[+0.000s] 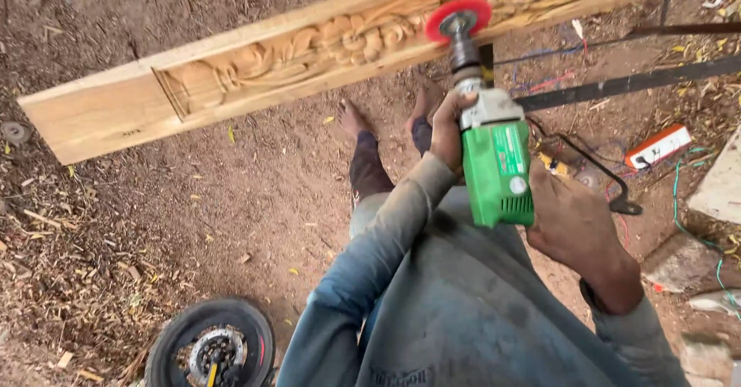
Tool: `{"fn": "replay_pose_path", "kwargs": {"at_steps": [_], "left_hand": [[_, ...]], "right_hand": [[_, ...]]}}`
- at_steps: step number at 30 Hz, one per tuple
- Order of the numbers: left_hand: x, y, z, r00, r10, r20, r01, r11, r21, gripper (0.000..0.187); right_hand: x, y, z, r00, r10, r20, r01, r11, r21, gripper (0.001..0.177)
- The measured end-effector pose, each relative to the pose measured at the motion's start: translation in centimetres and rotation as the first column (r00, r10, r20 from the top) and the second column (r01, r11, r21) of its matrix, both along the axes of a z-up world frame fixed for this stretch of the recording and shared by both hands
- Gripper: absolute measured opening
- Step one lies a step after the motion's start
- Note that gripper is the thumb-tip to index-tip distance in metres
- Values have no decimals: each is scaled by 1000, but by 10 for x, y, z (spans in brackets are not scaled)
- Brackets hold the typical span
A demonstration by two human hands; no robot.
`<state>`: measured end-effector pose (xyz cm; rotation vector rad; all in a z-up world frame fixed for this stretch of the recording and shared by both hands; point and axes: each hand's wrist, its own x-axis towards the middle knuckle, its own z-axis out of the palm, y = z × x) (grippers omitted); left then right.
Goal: Sanding or polishing a decorative carved wooden beam using a handheld power drill with a sanding attachment.
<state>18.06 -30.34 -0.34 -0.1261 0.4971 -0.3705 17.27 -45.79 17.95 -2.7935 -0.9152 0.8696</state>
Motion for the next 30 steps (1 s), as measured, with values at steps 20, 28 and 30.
{"fn": "replay_pose_path", "kwargs": {"at_steps": [20, 28, 30], "left_hand": [[-19, 34, 17, 992, 122, 18, -123, 978, 171, 47], [-14, 28, 1, 992, 91, -83, -74, 980, 183, 54], [-14, 19, -5, 996, 92, 1, -92, 994, 56, 51]], "right_hand": [[9, 11, -2, 994, 86, -64, -78, 989, 128, 67], [19, 15, 1, 985, 109, -132, -105, 994, 42, 53], [18, 5, 2, 993, 102, -61, -95, 988, 118, 51]]}}
